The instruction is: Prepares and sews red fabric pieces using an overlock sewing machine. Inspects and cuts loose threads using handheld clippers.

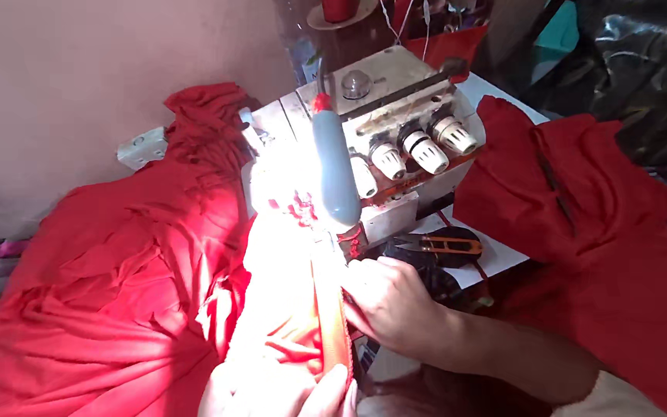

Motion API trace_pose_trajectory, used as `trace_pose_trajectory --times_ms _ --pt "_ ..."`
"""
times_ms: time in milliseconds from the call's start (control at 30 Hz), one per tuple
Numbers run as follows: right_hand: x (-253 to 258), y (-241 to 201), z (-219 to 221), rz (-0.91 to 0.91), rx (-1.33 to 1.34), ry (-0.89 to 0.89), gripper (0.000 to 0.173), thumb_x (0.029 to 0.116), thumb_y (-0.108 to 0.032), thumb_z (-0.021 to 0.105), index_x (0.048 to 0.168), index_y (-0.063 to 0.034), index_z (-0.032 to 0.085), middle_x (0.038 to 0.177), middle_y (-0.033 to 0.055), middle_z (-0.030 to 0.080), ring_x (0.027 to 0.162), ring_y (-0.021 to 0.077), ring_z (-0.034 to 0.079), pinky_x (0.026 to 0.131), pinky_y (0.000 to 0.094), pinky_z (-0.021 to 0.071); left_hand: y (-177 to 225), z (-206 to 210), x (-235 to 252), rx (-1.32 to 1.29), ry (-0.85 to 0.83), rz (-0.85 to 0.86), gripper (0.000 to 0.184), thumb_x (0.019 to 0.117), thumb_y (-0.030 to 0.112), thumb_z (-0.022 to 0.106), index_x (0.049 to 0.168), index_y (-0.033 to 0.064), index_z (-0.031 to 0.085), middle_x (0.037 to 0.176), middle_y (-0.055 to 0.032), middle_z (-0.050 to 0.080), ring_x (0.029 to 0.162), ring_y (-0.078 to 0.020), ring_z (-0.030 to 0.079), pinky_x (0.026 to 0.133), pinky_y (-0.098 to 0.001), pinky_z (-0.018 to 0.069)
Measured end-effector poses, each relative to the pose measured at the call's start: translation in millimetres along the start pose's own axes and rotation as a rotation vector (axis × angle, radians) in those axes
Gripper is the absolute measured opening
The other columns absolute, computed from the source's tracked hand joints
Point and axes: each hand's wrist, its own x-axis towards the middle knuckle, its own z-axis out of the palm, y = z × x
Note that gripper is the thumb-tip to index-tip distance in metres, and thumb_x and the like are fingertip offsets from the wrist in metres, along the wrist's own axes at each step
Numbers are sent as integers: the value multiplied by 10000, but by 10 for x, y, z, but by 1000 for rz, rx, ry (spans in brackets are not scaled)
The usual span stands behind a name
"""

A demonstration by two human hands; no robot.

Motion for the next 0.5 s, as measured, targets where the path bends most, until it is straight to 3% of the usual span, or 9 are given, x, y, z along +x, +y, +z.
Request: trace_pose_trajectory --times_ms 133,267,500 --pt "-1 -3 4 28 6 -41 294 901 -237 575 1076 -90 761 625 57 583 516 215 583 452 323 393 73 -4 75 -9 6 -20 212 945 116 647 859 -40 762 721 -155 705 669 -215 614 780 -340 440" --pt "0 18 3 34 20 -68 300 895 -224 594 1119 -110 758 627 59 578 516 220 584 445 323 393 19 57 -46 -5 55 -43 199 944 168 687 885 -4 769 704 -129 649 690 -202 552 755 -350 383" --pt "20 77 4 24 8 -69 287 913 -222 597 1136 -147 761 638 66 571 511 223 576 435 317 382 22 91 -87 7 52 -42 179 937 161 697 897 4 775 707 -115 652 692 -179 550 759 -334 383"
